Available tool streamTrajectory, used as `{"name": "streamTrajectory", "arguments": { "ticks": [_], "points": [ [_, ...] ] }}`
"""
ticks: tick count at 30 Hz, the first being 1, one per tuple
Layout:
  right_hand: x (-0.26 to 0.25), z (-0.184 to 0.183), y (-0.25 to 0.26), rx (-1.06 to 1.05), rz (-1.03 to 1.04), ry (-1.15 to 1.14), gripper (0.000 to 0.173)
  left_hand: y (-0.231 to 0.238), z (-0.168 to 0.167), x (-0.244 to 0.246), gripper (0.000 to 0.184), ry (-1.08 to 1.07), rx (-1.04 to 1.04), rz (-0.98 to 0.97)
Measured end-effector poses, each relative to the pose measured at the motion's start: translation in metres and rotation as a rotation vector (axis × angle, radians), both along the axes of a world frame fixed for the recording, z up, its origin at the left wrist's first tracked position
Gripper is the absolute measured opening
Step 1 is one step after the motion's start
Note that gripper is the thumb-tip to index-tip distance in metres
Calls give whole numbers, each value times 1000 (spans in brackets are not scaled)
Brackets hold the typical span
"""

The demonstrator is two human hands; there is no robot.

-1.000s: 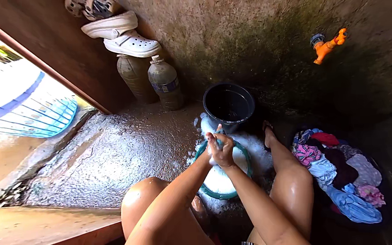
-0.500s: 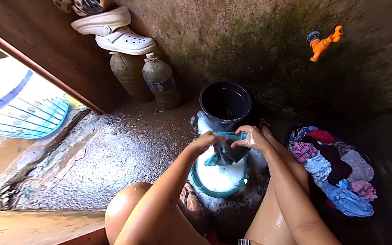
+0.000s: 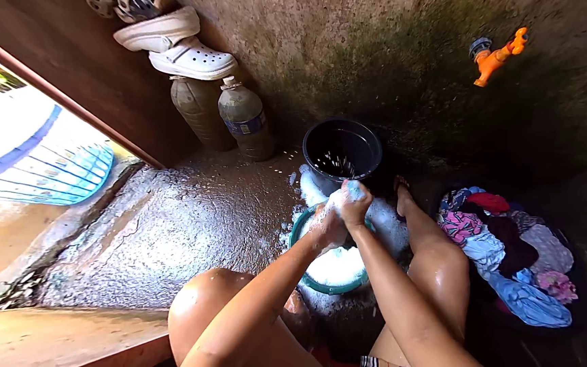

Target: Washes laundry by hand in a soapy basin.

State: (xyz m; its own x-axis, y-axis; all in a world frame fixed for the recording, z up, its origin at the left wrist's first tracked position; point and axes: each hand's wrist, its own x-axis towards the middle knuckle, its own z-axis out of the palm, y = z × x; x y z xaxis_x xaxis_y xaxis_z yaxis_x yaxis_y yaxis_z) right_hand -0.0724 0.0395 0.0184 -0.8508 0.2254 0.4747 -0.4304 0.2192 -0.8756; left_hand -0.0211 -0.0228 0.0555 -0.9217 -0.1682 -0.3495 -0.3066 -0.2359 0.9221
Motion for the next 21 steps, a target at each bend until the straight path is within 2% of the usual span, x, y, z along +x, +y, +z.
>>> {"name": "streamTrajectory", "arguments": {
  "ticks": [3,5,7,9,11,12,14,16,17,19,21],
  "points": [
    [23,4,1,-18,27,-24,22,2,-18,-11,31,-57,-126,52],
    [46,-1,-1,-8,46,105,27,-5,-33,-12,39,-60,-296,-66],
    [37,-11,10,95,17,-17,26,0,-23,-7,39,-74,-219,-52],
    [2,-26,32,262,16,-275,28,5,-1,-7,43,-124,-80,-25],
    [-22,-37,55,365,65,-433,35,3,12,-6,40,-39,-15,-91],
    [-25,-43,62,313,96,-383,36,-3,14,-7,39,35,-7,-137],
    [-20,-46,67,59,218,-310,40,-16,18,-10,42,151,-30,-177],
    [-5,-36,69,-131,492,-359,69,-25,24,-13,45,185,-92,-172],
    [-1,-29,71,-127,599,-353,71,-27,26,-15,48,195,-111,-167],
    [-4,-17,74,-52,654,-270,39,-29,21,-19,56,229,-128,-161],
    [-16,-8,79,9,617,-168,18,-35,11,-23,62,216,-241,-289]
  ]
}}
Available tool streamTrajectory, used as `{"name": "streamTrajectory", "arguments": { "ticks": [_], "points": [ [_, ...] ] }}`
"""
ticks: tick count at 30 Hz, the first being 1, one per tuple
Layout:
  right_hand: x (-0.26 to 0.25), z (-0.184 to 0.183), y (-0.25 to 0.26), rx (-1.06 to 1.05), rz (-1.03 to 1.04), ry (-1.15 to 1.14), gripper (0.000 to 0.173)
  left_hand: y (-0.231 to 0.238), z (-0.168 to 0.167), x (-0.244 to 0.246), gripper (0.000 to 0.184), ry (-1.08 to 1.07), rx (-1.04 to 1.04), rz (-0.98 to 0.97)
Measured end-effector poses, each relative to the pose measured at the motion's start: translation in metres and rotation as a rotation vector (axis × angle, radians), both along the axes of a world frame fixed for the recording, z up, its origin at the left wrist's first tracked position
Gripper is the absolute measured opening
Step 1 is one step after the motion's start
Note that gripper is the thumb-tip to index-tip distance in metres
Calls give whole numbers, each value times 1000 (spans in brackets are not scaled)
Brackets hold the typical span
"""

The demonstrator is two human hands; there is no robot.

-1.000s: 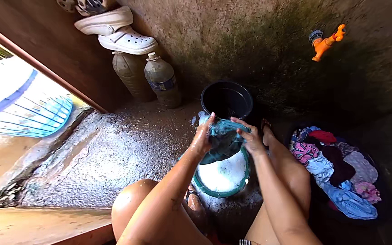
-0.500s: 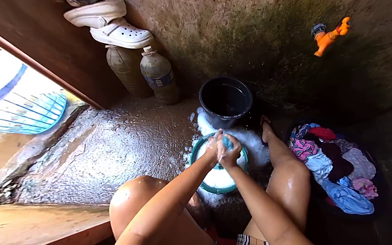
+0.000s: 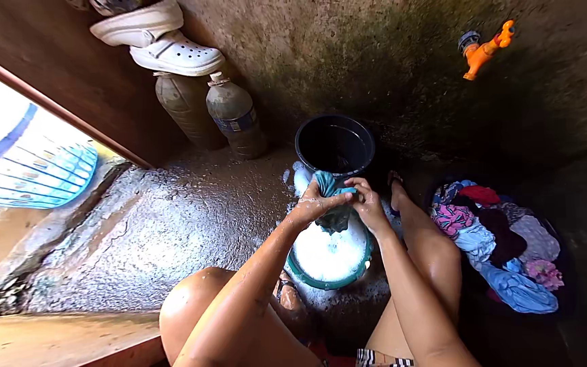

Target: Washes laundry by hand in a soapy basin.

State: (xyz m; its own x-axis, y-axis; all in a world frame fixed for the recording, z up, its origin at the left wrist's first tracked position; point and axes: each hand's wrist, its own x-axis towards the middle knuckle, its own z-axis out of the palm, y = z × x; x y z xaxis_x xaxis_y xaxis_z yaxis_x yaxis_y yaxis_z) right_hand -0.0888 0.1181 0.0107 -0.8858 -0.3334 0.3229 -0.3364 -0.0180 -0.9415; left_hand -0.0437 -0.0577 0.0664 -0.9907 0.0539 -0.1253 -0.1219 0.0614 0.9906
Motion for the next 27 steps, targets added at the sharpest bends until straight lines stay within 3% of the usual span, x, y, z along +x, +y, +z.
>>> {"name": "streamTrajectory", "arguments": {
  "ticks": [3,5,8,10,11,13,14,15,17,19,21,22,23,25,27],
  "points": [
    [-10,23,-2,-81,-71,91,22,-10,-13,-5,54,-146,-480,-385],
    [-12,37,-5,-171,-106,105,18,-11,-27,-7,50,-286,-656,-549],
    [-20,38,6,-68,-92,171,21,-14,-13,-1,28,-233,-430,-369],
    [-30,27,27,255,25,193,49,-18,13,4,17,-154,-167,-153],
    [-34,23,36,453,64,155,55,-20,23,5,18,-130,-70,-73],
    [-41,15,44,684,95,38,45,-19,33,5,20,-106,78,81],
    [-42,11,46,645,68,-5,40,-16,33,3,18,-118,183,179],
    [-41,5,44,477,29,-31,36,-11,29,-1,21,-147,293,276],
    [-27,-1,19,-63,12,-60,38,4,14,-8,44,-246,436,422],
    [7,15,-32,-347,-78,-29,34,22,-16,-11,49,-252,515,440],
    [44,28,-79,-284,-287,99,23,26,-57,-7,44,-48,565,310],
    [52,29,-90,-219,-377,179,25,21,-65,-4,44,42,490,234],
    [51,26,-92,-145,-455,211,25,18,-61,-1,40,35,405,218],
    [31,9,-77,30,-540,154,24,29,-23,7,21,-179,246,274],
    [2,-8,-55,207,-521,3,23,36,3,5,28,-228,80,218]
  ]
}}
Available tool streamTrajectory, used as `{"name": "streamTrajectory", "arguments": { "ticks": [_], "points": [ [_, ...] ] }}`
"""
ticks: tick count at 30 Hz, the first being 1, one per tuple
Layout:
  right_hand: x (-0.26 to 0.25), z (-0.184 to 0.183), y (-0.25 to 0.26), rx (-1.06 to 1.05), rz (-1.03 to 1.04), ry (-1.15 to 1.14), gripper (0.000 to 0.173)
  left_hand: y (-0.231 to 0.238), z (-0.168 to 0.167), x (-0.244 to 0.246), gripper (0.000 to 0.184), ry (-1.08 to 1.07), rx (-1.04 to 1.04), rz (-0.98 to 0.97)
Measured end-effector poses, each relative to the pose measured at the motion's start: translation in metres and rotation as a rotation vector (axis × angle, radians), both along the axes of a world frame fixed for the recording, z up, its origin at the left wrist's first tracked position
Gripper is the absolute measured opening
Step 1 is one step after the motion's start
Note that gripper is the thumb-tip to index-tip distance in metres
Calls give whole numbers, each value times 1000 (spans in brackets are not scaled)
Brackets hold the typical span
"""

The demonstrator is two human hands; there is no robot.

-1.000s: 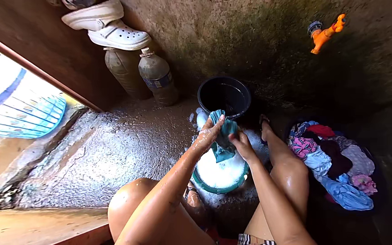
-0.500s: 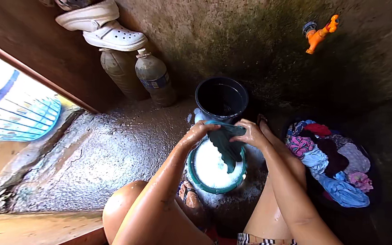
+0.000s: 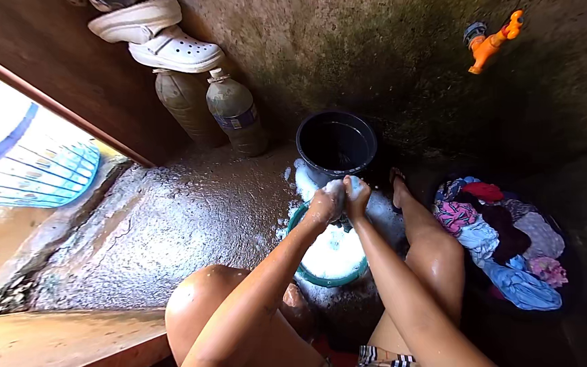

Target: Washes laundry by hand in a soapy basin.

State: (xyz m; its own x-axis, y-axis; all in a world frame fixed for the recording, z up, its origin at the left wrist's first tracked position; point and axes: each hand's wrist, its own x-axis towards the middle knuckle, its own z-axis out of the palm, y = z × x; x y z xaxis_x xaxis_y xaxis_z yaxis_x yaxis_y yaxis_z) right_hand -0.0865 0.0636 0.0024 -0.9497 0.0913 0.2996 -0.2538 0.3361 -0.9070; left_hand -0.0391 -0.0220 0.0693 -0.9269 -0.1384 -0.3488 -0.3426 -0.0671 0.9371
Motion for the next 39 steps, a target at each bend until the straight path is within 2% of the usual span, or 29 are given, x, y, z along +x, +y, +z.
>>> {"name": "streamTrajectory", "arguments": {
  "ticks": [2,4,6,7,9,10,13,15,16,18,20,21,22,23,24,25,26,27,28,29,30,31,33,35,36,37,39],
  "points": [
    [-18,-9,17,73,131,-211,19,0,16,-1,40,31,-278,-171],
    [-25,-21,27,-133,396,-280,32,-8,23,-3,43,107,-474,-264],
    [-16,-19,39,-380,674,-394,48,-18,24,-4,40,210,-488,-228],
    [-12,-10,42,-390,730,-388,44,-25,24,-6,37,236,-481,-217],
    [-12,9,43,-324,705,-229,27,-39,10,-10,36,244,-519,-290],
    [-14,15,45,-363,676,-141,25,-44,-2,-11,43,163,-608,-387],
    [-12,40,42,-733,682,-31,21,-49,-39,-8,59,-287,-887,-774],
    [-10,47,40,-752,653,-29,37,-49,-46,-2,57,-385,-1028,-830],
    [-11,42,39,-652,611,-24,43,-49,-36,-1,51,-362,-1030,-766],
    [-18,21,51,-206,617,-14,42,-52,-3,-1,40,-228,-874,-582],
    [-27,12,62,221,653,-93,46,-61,20,3,28,18,-572,-389],
    [-31,9,65,297,644,-163,42,-65,25,5,25,143,-364,-310],
    [-35,8,69,262,622,-243,35,-67,26,6,24,239,-152,-247],
    [-36,5,73,83,587,-295,28,-65,25,4,24,299,35,-178],
    [-33,4,73,-202,562,-315,25,-59,22,1,29,304,173,-103],
    [-28,6,66,-487,569,-287,33,-51,19,-2,39,275,253,-28],
    [-19,16,52,-665,595,-226,47,-40,12,-5,51,234,288,46],
    [-6,31,30,-728,542,-146,49,-28,0,-9,58,221,289,109],
    [12,46,6,-699,429,-54,38,-19,-19,-13,58,273,278,136],
    [29,58,-19,-606,290,43,27,-15,-47,-16,54,407,275,125],
    [41,61,-38,-486,182,166,28,-19,-74,-18,54,543,290,82],
    [43,55,-48,-371,113,292,28,-22,-74,-15,52,513,265,73],
    [29,38,-41,-222,69,384,19,-25,-62,-10,44,477,223,40],
    [0,33,-22,-175,8,320,22,-15,-20,-2,37,350,94,-16],
    [-14,33,-11,-181,-15,226,24,-10,-9,1,38,295,24,-110],
    [-22,37,0,-218,-2,108,26,-7,-7,5,37,244,-33,-291],
    [-28,53,12,-367,116,-55,29,-9,-23,8,37,125,-191,-718]
  ]
}}
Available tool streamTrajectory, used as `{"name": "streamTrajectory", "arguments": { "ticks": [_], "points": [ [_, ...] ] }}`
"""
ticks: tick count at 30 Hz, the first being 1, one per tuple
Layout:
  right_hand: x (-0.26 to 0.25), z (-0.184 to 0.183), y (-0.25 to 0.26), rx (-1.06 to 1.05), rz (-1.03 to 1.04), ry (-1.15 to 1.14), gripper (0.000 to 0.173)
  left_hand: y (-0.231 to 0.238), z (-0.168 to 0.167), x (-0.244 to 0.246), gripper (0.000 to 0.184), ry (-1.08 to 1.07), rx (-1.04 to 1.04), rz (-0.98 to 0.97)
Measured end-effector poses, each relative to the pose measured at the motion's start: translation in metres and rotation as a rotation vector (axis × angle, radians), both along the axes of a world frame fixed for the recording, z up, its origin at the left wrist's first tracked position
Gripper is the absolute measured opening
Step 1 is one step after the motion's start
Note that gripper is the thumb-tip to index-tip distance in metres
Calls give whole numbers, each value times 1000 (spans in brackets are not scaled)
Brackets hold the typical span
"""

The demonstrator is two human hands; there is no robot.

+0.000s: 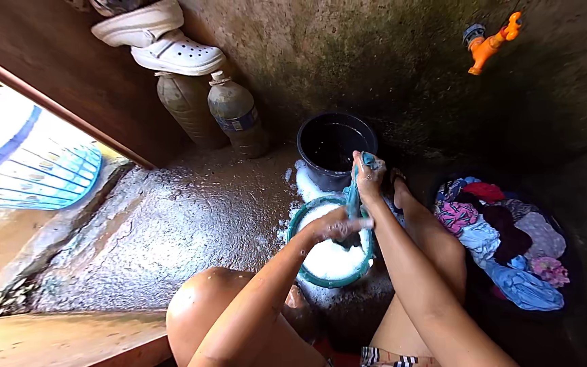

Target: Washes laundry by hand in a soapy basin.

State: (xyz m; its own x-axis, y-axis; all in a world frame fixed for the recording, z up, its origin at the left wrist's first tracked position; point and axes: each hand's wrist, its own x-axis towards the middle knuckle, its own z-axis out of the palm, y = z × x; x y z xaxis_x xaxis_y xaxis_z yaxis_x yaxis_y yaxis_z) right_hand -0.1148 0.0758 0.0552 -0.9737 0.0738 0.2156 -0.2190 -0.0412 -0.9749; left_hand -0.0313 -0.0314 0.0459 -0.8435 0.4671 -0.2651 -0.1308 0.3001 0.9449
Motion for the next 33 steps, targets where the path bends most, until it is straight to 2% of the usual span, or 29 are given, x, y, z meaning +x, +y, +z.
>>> {"name": "streamTrajectory", "arguments": {
  "ticks": [2,3,4,5,7,8,10,11,13,14,15,18,19,20,21,22,23,25,27,28,29,31,32,33],
  "points": [
    [5,11,5,-72,227,64,36,4,-31,0,45,15,-293,-211],
    [8,13,8,-31,334,153,36,8,-42,1,46,57,-444,-256],
    [7,12,11,86,411,273,29,12,-46,1,42,120,-532,-239],
    [4,10,13,238,465,387,21,14,-45,1,39,192,-529,-157],
    [1,-7,18,482,460,408,47,14,-20,-5,37,216,-427,92],
    [0,-22,22,485,444,360,55,10,-4,-10,33,192,-356,214],
    [0,-50,35,384,482,199,56,-5,18,-18,22,227,-133,407],
    [1,-60,42,404,517,97,60,-14,26,-18,19,214,-5,484],
    [3,-69,51,575,564,-111,56,-29,42,-12,20,113,210,637],
    [4,-72,51,593,559,-160,52,-36,48,-10,22,71,284,711],
    [6,-75,48,497,505,-126,45,-40,50,-9,27,34,339,776],
    [21,-61,11,-163,393,133,39,-33,27,-14,56,-79,446,920],
    [33,-45,-10,-282,350,188,30,-25,8,-15,56,-111,491,940],
    [47,-29,-32,-301,270,230,17,-16,-11,-15,44,-120,550,957],
    [60,-20,-50,-240,176,266,18,-11,-31,-13,34,-101,626,917],
    [68,-18,-60,-125,87,314,25,-12,-47,-13,38,-61,662,835],
    [69,-20,-59,10,9,337,25,-11,-48,-13,36,-35,645,810],
    [53,-27,-41,261,-96,220,26,-1,-19,-10,31,-75,542,792],
    [20,-33,-17,356,-159,57,33,6,4,-6,36,-105,439,649],
    [7,-35,-5,336,-168,5,38,5,6,-3,37,-107,326,533],
    [0,-31,5,277,-153,-24,43,1,3,-2,37,-113,118,393],
    [-7,-18,23,92,-98,37,46,-10,-8,-6,48,-186,-414,59],
    [-7,-12,31,12,-64,71,43,-14,-15,-8,51,-230,-568,-15],
    [-8,-10,37,-25,-10,110,38,-18,-17,-9,51,-245,-603,4]
  ]
}}
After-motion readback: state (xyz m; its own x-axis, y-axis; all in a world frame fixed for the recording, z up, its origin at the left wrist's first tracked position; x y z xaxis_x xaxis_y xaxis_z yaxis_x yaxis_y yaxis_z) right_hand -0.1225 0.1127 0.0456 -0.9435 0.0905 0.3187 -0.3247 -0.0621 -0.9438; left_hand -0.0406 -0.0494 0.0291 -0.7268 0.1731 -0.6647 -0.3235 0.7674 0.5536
